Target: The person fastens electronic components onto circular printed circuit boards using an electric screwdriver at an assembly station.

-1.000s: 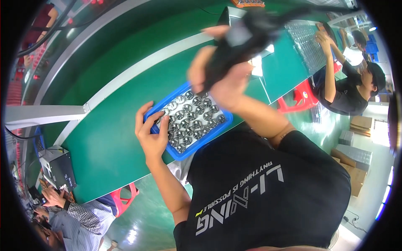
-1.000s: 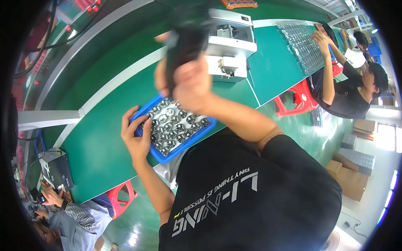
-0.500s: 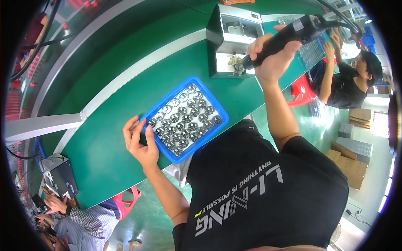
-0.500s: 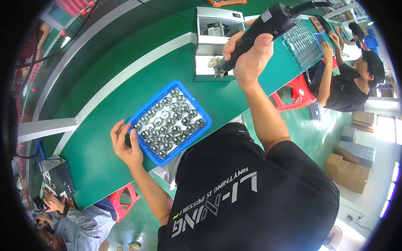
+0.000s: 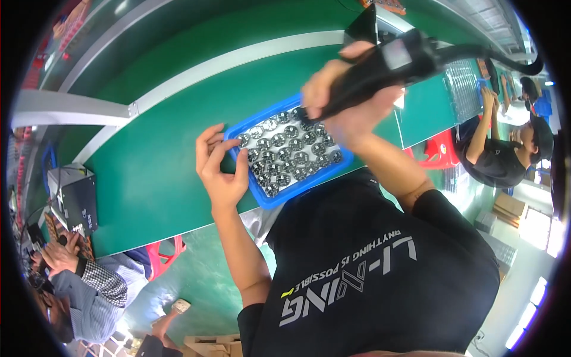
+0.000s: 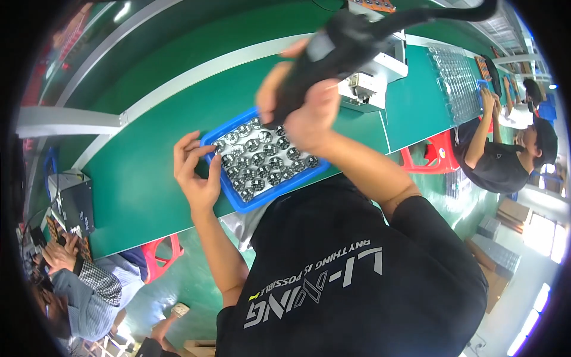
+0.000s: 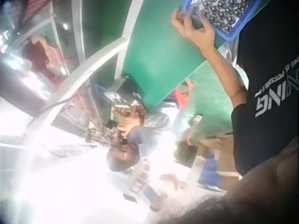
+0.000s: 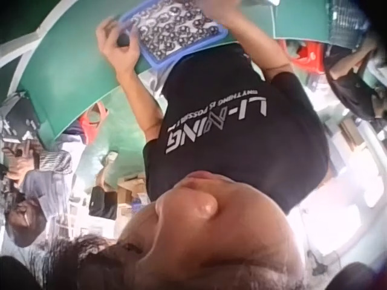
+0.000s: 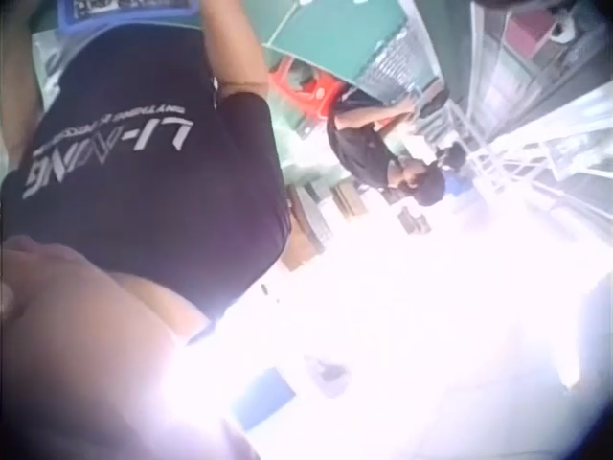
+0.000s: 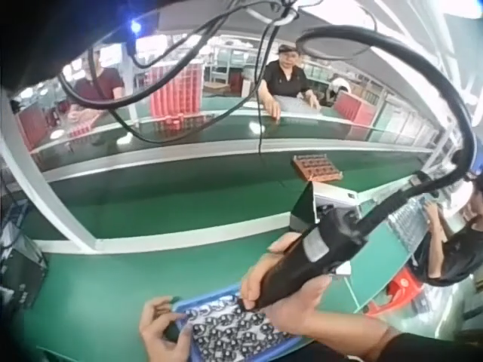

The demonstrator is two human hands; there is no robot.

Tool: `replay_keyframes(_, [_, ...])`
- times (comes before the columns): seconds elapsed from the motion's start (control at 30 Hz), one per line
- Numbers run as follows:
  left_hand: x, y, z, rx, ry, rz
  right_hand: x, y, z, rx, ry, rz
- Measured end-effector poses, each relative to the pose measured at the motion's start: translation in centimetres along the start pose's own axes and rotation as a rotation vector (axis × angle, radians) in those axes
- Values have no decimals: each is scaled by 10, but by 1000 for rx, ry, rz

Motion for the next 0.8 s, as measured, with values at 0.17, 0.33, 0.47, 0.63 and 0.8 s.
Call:
replay_keyframes(0.17, [1, -2, -2, -70, -1, 20, -7, 46, -58, -61, -187, 1])
replay_keyframes(0.33, [2, -2, -1, -99, 15, -13, -11, 64, -74, -78, -193, -9])
replay_keyframes(0.47, [1, -3, 1, -90, 15, -26, -11, 70, -74, -76, -213, -20])
replay_keyframes(0.63, [1, -5, 3, -88, 14, -34, -10, 75, -76, -104, -228, -24])
replay_keyframes(0.8, [-2, -7, 5, -77, 10, -48, -9, 79, -83, -53, -208, 30])
Point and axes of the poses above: each hand's wrist, its own x-axis away from the middle knuckle, its own z-axis out of the back of the hand, y = z × x, the point moved 3 cm from there along -x, towards the middle knuckle, and after that the axes turned 12 degrees about -z, right-handed, at the moved point
